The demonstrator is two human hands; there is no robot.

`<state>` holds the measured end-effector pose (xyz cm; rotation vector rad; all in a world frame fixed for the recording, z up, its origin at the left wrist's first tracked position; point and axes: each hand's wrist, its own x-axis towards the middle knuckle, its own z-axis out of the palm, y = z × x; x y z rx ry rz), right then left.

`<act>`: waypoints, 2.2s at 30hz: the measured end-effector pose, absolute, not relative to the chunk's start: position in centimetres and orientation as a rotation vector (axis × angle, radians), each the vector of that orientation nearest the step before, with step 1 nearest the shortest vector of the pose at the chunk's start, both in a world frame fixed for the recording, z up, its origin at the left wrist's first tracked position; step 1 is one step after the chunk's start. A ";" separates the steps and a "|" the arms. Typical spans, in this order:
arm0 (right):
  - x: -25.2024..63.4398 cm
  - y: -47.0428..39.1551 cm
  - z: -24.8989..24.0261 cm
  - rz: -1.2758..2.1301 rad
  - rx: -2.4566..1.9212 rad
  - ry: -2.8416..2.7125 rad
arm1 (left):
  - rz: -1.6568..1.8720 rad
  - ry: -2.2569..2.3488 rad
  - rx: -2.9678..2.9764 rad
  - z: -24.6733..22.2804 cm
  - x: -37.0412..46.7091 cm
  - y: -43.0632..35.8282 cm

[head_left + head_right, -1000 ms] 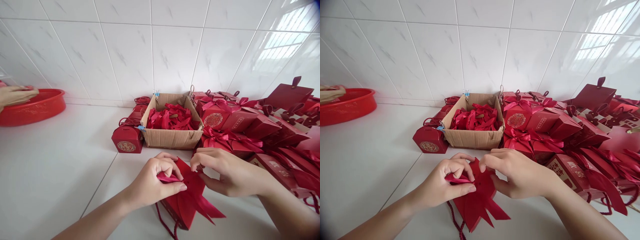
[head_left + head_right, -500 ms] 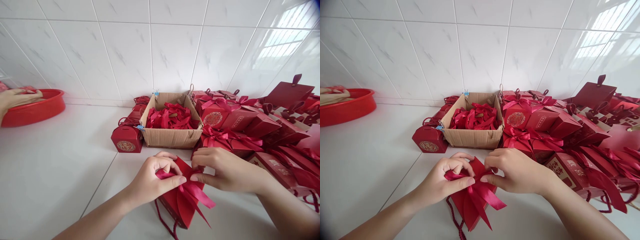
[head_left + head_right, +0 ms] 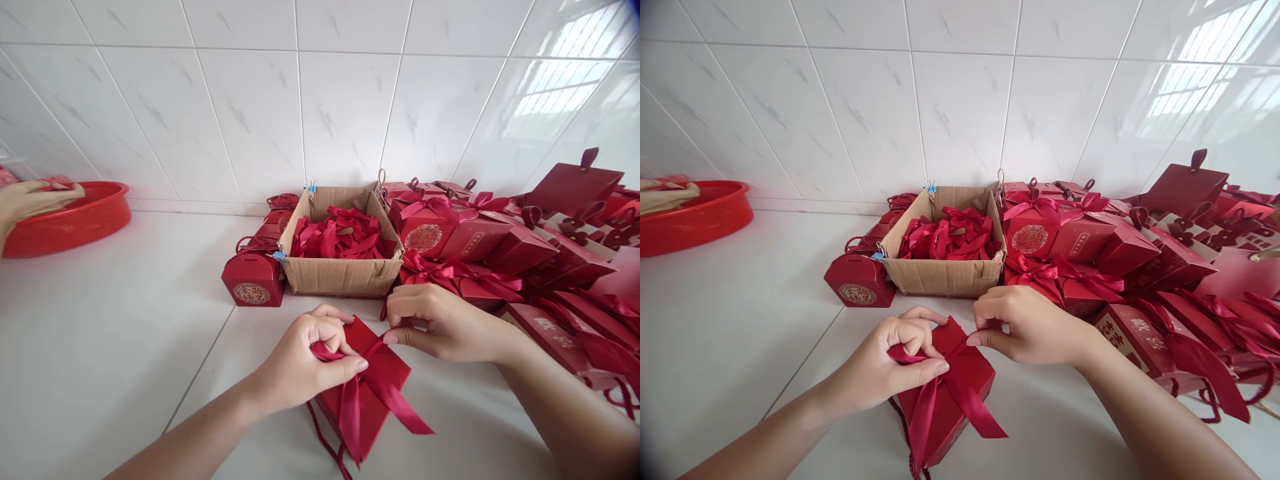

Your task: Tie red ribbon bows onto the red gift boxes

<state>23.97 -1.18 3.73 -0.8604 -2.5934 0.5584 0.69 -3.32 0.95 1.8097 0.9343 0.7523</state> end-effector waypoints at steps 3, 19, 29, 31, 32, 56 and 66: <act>24.1 -1.1 3.8 0.540 -0.846 -2.617 | 0.699 0.933 1.847 1.0 0.6 -3.3; 21.3 -3.3 3.1 0.612 -0.877 -2.348 | 0.769 0.829 1.528 1.3 -0.1 -2.7; 19.5 -4.2 2.3 0.561 -0.809 -2.394 | 0.777 0.824 1.476 1.2 -0.3 -2.5; 19.5 -4.2 2.3 0.546 -0.802 -2.409 | 0.771 0.832 1.475 1.0 -0.3 -2.3; 19.5 -4.2 2.3 0.545 -0.800 -2.415 | 0.767 0.835 1.476 1.0 -0.3 -2.2; 22.0 -2.8 4.0 0.800 -1.030 -2.404 | 0.751 0.737 1.313 0.2 -1.1 -0.5; 24.1 -1.7 4.7 0.839 -1.052 -2.646 | 0.748 0.736 1.361 -0.1 -1.1 -0.5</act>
